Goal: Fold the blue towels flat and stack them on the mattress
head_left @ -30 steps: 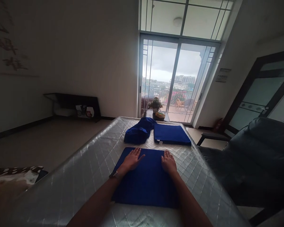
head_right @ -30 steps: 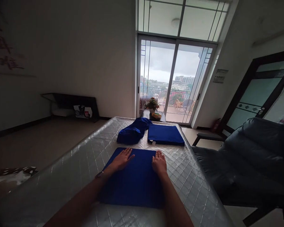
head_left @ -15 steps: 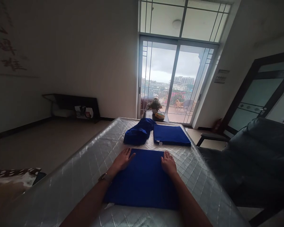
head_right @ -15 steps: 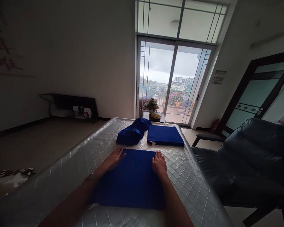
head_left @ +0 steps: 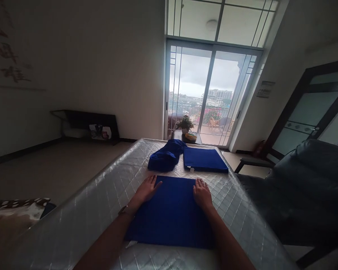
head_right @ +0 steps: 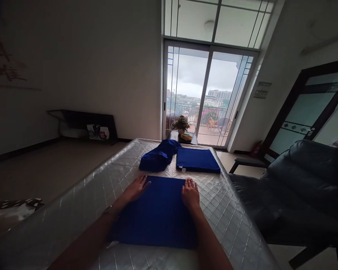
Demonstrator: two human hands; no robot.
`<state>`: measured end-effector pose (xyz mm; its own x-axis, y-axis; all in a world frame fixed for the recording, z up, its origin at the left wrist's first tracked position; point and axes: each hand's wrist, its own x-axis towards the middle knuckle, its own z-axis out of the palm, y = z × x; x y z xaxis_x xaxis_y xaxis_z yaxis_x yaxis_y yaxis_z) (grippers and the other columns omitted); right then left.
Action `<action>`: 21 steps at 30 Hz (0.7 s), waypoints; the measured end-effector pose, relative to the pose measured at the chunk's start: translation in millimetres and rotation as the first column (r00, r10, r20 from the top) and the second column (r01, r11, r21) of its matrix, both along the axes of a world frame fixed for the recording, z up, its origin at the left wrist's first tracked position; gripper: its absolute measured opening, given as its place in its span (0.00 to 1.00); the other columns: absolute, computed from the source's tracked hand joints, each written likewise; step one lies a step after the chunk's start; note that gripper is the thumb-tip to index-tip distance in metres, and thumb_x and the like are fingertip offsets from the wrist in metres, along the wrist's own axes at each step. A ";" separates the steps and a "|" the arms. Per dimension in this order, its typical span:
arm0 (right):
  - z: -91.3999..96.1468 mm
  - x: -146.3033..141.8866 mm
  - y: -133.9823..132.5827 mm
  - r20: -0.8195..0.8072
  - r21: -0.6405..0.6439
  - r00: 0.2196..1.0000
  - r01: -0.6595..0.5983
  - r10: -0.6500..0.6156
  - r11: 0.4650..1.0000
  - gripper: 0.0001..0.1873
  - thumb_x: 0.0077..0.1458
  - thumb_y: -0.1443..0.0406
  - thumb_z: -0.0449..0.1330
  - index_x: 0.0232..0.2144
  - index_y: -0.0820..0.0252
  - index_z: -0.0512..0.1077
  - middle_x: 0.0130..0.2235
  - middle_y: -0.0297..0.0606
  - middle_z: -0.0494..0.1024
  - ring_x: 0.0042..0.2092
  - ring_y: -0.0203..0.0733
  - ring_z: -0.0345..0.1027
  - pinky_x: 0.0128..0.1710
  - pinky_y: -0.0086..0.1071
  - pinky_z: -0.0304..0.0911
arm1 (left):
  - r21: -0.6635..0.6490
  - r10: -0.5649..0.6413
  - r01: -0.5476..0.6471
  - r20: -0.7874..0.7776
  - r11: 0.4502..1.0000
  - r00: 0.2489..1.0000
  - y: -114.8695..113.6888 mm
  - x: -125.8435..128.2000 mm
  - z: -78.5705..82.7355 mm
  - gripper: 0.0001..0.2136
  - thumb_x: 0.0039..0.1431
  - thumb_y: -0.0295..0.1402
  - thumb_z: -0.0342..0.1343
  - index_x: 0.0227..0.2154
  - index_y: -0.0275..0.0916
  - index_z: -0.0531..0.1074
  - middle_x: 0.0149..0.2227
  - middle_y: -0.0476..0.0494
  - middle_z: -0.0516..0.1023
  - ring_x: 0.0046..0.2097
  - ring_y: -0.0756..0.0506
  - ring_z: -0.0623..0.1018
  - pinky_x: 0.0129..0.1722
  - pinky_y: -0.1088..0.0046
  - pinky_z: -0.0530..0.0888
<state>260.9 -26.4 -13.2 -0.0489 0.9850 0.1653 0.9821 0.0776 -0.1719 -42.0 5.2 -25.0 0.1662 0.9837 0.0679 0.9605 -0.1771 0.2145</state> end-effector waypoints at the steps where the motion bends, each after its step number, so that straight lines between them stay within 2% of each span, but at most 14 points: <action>1: 1.4 -0.4 -2.3 0.003 -0.016 1.000 -0.003 0.003 1.000 0.31 0.66 0.60 0.36 0.66 0.70 0.51 0.69 0.42 0.51 0.70 0.41 0.37 0.67 0.37 0.31 | -0.001 -0.001 0.001 -0.002 1.000 1.000 0.2 0.0 -0.1 0.41 0.64 0.58 0.25 0.66 0.28 0.51 0.69 0.32 0.49 0.70 0.40 0.49 0.67 0.62 0.49; 7: 0.9 -0.3 -10.9 0.009 -0.080 1.000 -0.007 0.008 0.997 0.33 0.66 0.58 0.35 0.67 0.70 0.49 0.69 0.41 0.47 0.70 0.40 0.34 0.67 0.37 0.32 | 0.003 0.018 -0.018 -0.007 1.000 1.000 1.9 1.0 -2.8 0.40 0.64 0.57 0.27 0.66 0.28 0.51 0.69 0.32 0.51 0.70 0.40 0.51 0.67 0.63 0.49; 16: -7.5 2.0 -5.4 0.007 -0.164 1.000 0.017 -0.016 0.986 0.34 0.66 0.57 0.35 0.68 0.71 0.45 0.70 0.42 0.43 0.70 0.42 0.33 0.67 0.39 0.33 | 0.032 0.019 -0.019 -0.004 0.999 1.000 2.1 1.2 -4.6 0.39 0.64 0.57 0.28 0.65 0.30 0.53 0.68 0.33 0.52 0.69 0.41 0.52 0.66 0.62 0.51; 21: -9.5 2.0 -4.5 -0.009 -0.162 1.000 0.012 -0.014 0.987 0.34 0.66 0.56 0.35 0.68 0.72 0.45 0.70 0.42 0.43 0.70 0.42 0.32 0.67 0.39 0.32 | 0.065 0.062 -0.061 -0.009 0.996 0.998 -3.9 1.5 -1.9 0.41 0.63 0.58 0.29 0.65 0.26 0.53 0.67 0.28 0.54 0.69 0.37 0.54 0.66 0.58 0.51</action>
